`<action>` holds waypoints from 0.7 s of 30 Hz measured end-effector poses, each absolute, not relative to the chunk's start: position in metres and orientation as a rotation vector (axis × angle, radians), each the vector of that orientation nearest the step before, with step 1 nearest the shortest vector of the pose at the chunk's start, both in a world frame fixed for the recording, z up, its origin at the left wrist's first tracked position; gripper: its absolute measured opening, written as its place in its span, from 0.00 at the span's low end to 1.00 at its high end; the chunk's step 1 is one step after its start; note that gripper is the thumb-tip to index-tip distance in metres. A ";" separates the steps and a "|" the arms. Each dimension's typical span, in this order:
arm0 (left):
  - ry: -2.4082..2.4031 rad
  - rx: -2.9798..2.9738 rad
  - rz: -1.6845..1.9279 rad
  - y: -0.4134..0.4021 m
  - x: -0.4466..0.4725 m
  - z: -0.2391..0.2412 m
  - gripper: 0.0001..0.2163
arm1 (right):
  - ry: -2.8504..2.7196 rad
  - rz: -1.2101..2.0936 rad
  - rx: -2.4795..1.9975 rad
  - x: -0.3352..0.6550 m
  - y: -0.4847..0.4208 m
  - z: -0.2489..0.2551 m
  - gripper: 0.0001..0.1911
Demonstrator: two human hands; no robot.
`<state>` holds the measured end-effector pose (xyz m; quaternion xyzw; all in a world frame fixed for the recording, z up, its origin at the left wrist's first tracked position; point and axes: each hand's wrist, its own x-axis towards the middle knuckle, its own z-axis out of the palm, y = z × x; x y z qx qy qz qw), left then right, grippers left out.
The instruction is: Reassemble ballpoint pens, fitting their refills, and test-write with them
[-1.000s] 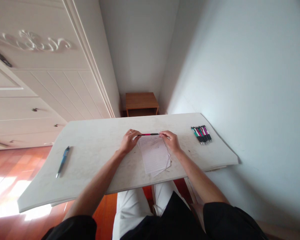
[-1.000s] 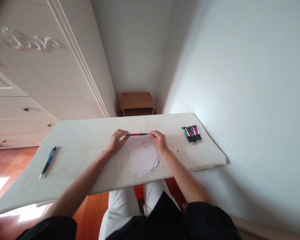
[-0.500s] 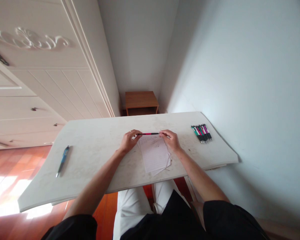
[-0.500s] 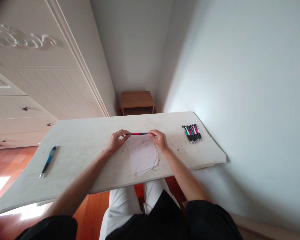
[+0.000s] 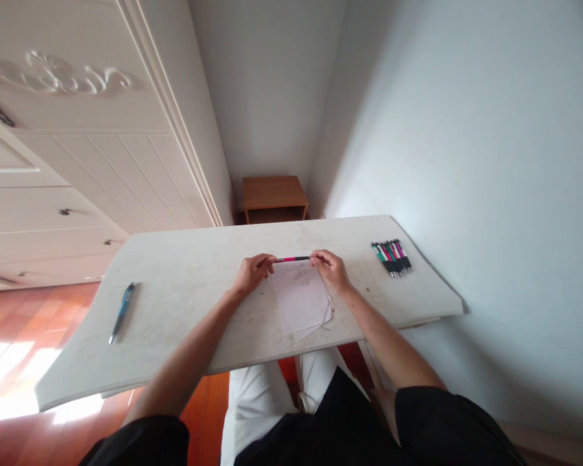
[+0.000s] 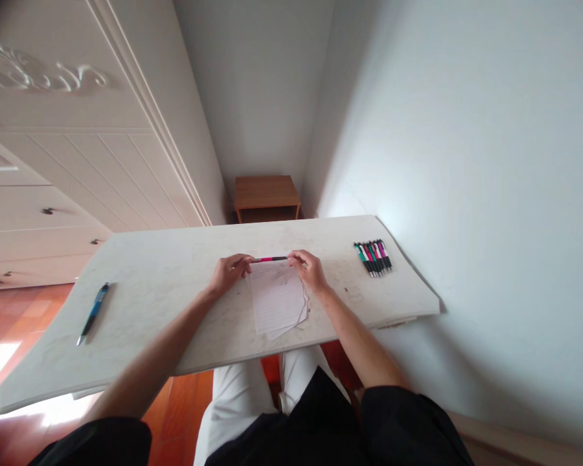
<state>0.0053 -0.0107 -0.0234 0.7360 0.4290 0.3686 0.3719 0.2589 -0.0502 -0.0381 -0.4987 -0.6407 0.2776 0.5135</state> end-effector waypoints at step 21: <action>0.991 1.968 1.027 -0.011 0.008 -0.027 0.16 | -1.552 0.583 -1.211 0.254 -0.053 -0.033 0.10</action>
